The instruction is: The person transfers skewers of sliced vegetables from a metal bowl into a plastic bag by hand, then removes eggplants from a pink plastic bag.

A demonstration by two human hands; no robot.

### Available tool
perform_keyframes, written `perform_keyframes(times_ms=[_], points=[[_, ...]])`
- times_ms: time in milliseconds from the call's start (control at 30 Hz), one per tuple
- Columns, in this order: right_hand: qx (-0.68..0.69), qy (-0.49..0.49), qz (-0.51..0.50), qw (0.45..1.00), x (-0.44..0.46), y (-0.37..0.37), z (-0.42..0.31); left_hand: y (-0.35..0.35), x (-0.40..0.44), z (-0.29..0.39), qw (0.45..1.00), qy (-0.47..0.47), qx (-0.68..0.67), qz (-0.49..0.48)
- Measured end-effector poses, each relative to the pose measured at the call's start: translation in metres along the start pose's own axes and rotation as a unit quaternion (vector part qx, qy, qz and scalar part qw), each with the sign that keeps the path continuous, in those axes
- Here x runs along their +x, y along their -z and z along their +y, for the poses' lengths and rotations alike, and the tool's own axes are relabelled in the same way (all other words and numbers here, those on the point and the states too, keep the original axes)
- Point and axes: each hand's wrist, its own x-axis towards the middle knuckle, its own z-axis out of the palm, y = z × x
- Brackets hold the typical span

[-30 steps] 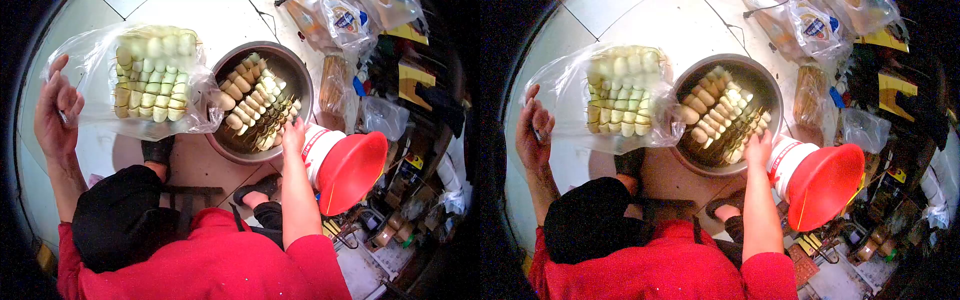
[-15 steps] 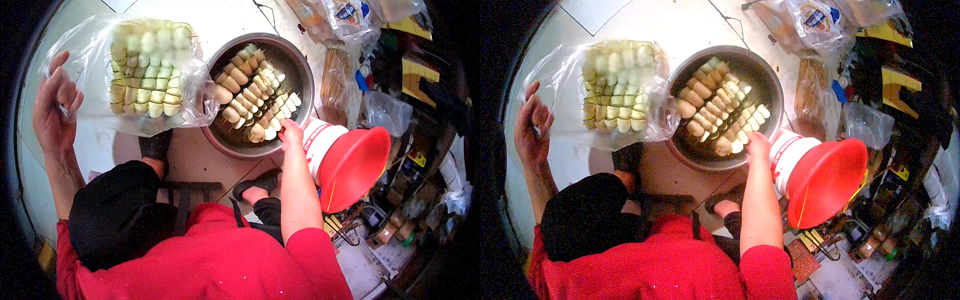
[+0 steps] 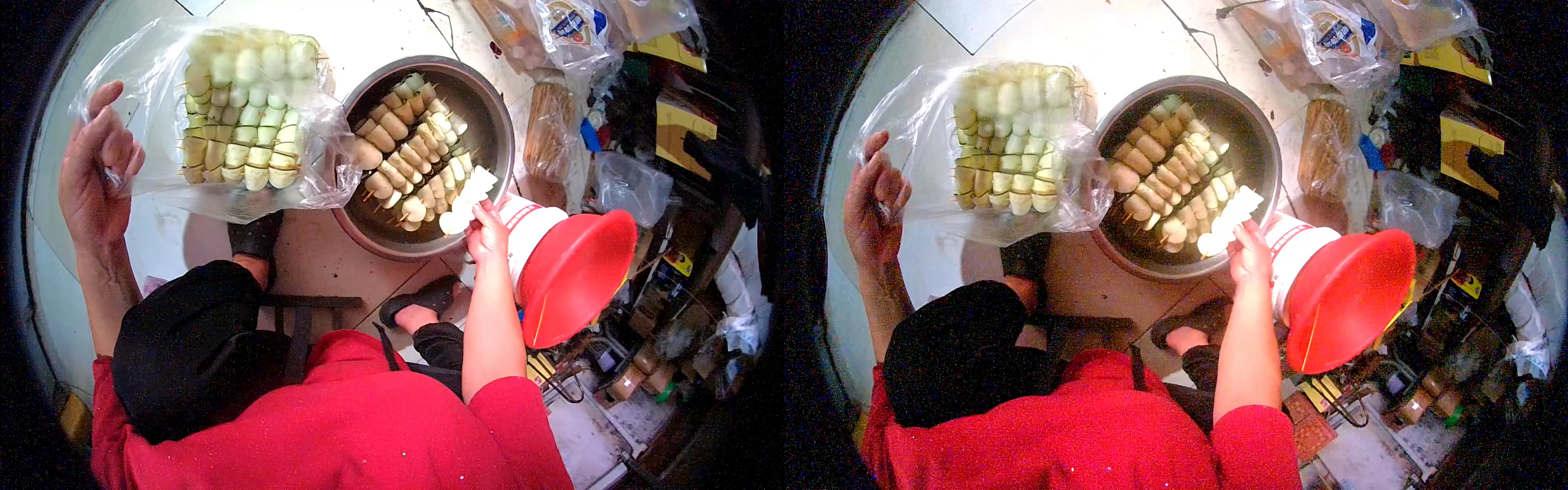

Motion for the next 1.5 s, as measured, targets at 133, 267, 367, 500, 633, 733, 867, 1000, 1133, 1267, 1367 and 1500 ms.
perform_keyframes(times_ms=[133,267,367,500,633,733,867,1000,1133,1267,1367,1500], points=[[0.037,0.025,-0.079,0.996,-0.018,-0.017,-0.007,0.000,0.001,0.000,0.999,0.020,0.010,-0.024],[0.070,0.024,-0.062,0.995,-0.008,-0.039,0.031,-0.002,0.000,-0.002,0.999,0.022,0.021,-0.023],[-0.047,0.030,0.040,0.998,-0.009,-0.051,0.051,-0.001,-0.001,-0.002,0.999,0.016,0.025,-0.011],[-0.197,0.094,0.146,0.965,-0.015,-0.040,0.057,0.005,0.001,-0.004,0.999,0.024,0.010,-0.022],[-0.190,0.003,0.224,0.956,-0.018,-0.049,0.059,-0.006,0.001,-0.006,0.999,0.029,0.024,-0.009],[-0.083,-0.029,0.148,0.985,0.003,-0.047,0.078,-0.007,0.002,-0.007,0.999,0.028,0.027,0.008],[0.077,-0.013,0.035,0.996,0.019,-0.054,0.083,-0.003,0.002,-0.006,0.998,0.034,0.044,-0.014],[0.095,0.049,-0.005,0.994,0.026,-0.066,0.078,-0.008,0.002,-0.008,0.998,0.035,0.051,0.011],[0.087,0.065,-0.012,0.994,0.031,-0.070,0.077,-0.012,0.003,-0.009,0.997,0.044,0.064,0.015],[0.176,0.042,-0.055,0.982,0.032,-0.070,0.078,-0.014,0.004,-0.009,0.996,0.046,0.076,-0.004],[0.204,0.027,-0.088,0.975,0.034,-0.070,0.079,-0.015,0.004,-0.010,0.996,0.045,0.080,0.000],[0.215,-0.008,-0.094,0.972,0.028,-0.083,0.073,-0.019,0.005,-0.010,0.995,0.055,0.089,0.003]])
